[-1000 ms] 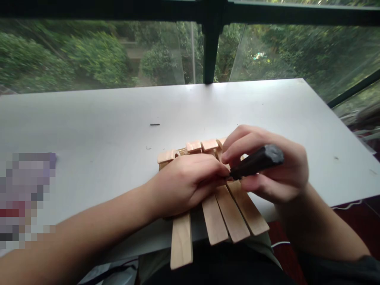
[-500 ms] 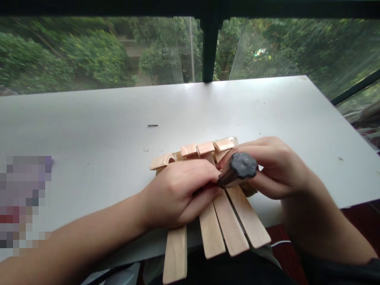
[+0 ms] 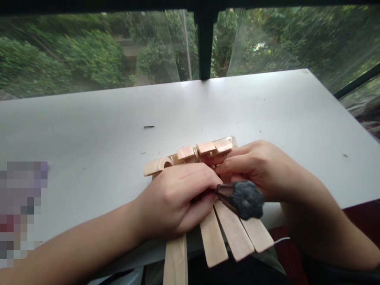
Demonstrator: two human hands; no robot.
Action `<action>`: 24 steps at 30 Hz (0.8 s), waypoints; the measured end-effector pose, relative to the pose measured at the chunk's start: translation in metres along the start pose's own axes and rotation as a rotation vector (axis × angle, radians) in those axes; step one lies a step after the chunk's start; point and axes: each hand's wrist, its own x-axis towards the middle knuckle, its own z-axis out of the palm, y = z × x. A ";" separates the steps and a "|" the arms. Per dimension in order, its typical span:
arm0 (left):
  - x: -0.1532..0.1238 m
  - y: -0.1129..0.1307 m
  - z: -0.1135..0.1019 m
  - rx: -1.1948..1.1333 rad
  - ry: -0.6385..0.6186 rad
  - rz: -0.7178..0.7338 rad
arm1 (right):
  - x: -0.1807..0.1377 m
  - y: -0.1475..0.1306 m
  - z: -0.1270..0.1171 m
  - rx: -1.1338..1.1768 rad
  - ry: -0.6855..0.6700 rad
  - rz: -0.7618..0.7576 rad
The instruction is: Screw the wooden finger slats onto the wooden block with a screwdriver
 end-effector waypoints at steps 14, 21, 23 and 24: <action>0.001 0.003 -0.001 0.061 -0.025 -0.022 | -0.009 -0.009 0.004 0.347 0.332 -0.198; 0.005 0.003 0.000 0.095 0.061 0.100 | -0.013 -0.027 0.007 0.447 0.359 -0.321; 0.005 0.003 0.002 0.090 0.054 0.096 | -0.010 -0.028 0.007 0.429 0.326 -0.349; 0.004 0.003 0.003 0.080 0.057 0.097 | -0.008 -0.028 0.008 0.435 0.329 -0.359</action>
